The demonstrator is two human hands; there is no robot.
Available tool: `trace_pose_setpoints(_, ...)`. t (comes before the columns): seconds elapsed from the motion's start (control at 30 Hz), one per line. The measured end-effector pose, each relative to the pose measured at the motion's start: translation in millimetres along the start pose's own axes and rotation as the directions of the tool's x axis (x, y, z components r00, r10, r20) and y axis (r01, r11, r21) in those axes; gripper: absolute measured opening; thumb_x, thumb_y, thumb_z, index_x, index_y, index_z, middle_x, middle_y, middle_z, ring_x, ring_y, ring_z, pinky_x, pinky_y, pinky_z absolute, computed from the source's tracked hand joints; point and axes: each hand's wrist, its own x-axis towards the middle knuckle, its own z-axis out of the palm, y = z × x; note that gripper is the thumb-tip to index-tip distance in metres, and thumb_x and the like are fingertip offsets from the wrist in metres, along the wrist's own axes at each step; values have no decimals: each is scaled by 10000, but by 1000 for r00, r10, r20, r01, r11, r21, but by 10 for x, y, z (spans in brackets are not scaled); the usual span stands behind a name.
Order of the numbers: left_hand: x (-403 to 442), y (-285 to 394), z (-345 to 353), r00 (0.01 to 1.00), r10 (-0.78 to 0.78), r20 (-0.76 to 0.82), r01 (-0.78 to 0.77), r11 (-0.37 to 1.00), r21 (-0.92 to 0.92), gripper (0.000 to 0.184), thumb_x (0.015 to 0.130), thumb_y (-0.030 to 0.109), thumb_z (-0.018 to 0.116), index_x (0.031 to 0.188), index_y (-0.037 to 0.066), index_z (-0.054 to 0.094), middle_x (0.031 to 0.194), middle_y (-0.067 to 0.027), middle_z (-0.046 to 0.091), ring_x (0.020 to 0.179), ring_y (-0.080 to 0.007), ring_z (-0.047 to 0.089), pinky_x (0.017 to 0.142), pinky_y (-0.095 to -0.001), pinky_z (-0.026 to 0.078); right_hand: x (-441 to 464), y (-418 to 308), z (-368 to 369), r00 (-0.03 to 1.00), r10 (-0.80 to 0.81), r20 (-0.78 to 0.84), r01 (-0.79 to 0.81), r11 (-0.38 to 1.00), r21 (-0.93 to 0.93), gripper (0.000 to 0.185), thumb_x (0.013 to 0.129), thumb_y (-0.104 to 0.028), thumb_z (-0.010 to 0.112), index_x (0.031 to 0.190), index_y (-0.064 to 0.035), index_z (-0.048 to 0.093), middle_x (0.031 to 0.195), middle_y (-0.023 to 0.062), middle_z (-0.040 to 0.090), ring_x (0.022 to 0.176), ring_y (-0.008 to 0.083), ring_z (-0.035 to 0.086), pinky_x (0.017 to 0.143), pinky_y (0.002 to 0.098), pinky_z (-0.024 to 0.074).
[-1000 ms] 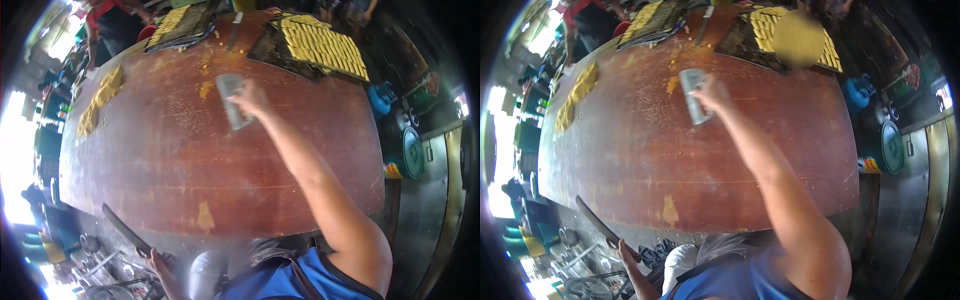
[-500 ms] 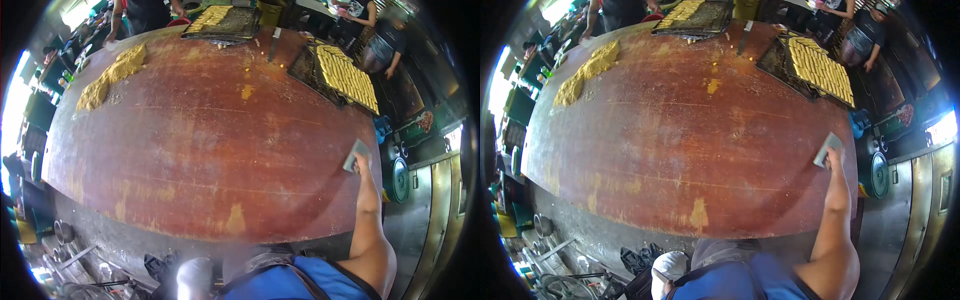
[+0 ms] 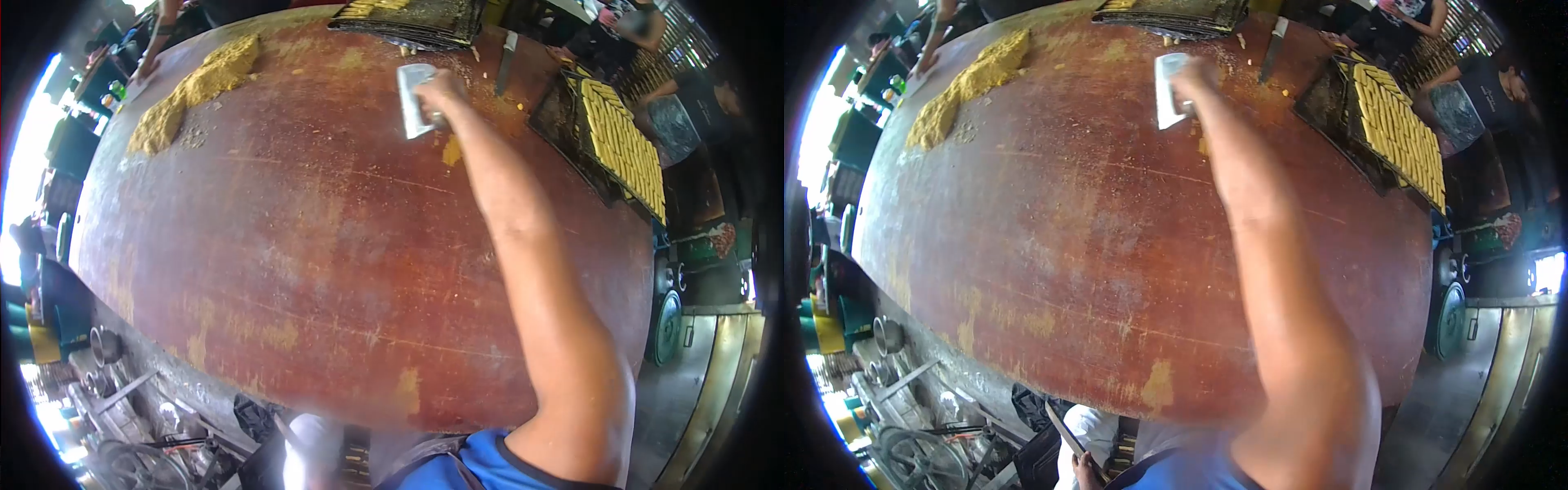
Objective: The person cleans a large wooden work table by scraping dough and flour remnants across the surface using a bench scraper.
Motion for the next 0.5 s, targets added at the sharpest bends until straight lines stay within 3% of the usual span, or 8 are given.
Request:
trace_pose_setpoints(0.03, 70, -10, -12, 1000, -11, 14, 11, 1000, 15, 325, 790, 161, 631, 1074, 42, 525, 884, -86, 545, 712, -188, 552, 592, -283, 459, 72, 335, -200, 998, 43, -34, -37, 988, 152, 251, 729, -181, 745, 906, -22, 665, 725, 103, 678, 545, 173, 644, 449, 308, 520)
trace_pose_setpoints(0.07, 154, 7, 13, 999, -19, 34, 18, 999, 31, 327, 789, 163, 632, 1074, 43, 525, 883, -86, 544, 713, -189, 551, 593, -288, 458, -84, 468, -580, 993, -39, -113, 56, 987, 151, 201, 738, -174, 736, 842, -22, 656, 683, 93, 651, 513, 175, 616, 429, 313, 501)
trace_pose_setpoints(0.1, 212, 31, 10, 998, -30, 47, 27, 998, 48, 329, 789, 165, 633, 1075, 43, 526, 883, -86, 544, 714, -189, 550, 594, -292, 458, -22, 729, -871, 979, 206, 8, -200, 940, 277, 180, 756, -163, 724, 811, -19, 630, 680, 85, 625, 514, 178, 595, 421, 311, 487)
trace_pose_setpoints(0.13, 256, 61, 9, 998, -35, 54, 31, 997, 65, 331, 788, 166, 633, 1076, 44, 526, 882, -85, 544, 715, -190, 549, 595, -296, 458, -95, 876, -1143, 953, 288, -91, -259, 934, 245, 167, 768, -145, 714, 769, -18, 606, 664, 98, 605, 522, 186, 589, 411, 321, 472)
trace_pose_setpoints(0.17, 299, 90, 26, 998, -37, 56, 32, 997, 74, 333, 787, 168, 634, 1076, 44, 527, 881, -85, 543, 716, -190, 548, 596, -300, 457, 373, 1645, -1304, 945, 290, -151, -266, 950, 160, 171, 772, -142, 715, 805, -5, 617, 680, 111, 598, 522, 194, 584, 410, 337, 475)
trace_pose_setpoints(0.2, 311, 88, 9, 997, -42, 61, 37, 996, 79, 334, 786, 170, 635, 1077, 45, 528, 881, -84, 543, 717, -190, 547, 598, -304, 457, -63, 1340, -1490, 883, 420, -208, -331, 873, 359, 178, 777, -132, 710, 849, 6, 623, 686, 106, 587, 505, 198, 570, 404, 349, 476)
trace_pose_setpoints(0.33, 380, 121, -5, 997, -62, 50, 55, 990, 127, 342, 782, 178, 638, 1079, 47, 530, 878, -83, 542, 721, -192, 544, 602, -320, 455, -35, 1903, -1677, 803, 524, -285, -408, 831, 378, 215, 763, -112, 666, 921, 31, 639, 650, 132, 628, 463, 208, 598, 376, 357, 491)
trace_pose_setpoints(0.5, 465, -72, -169, 995, -97, 34, 92, 987, 134, 351, 778, 187, 641, 1082, 49, 533, 875, -80, 540, 726, -194, 540, 608, -340, 453, -189, 1569, -1193, 867, 469, -167, -410, 863, 294, 229, 771, -180, 725, 845, 8, 618, 632, 122, 602, 460, 203, 578, 393, 349, 483)
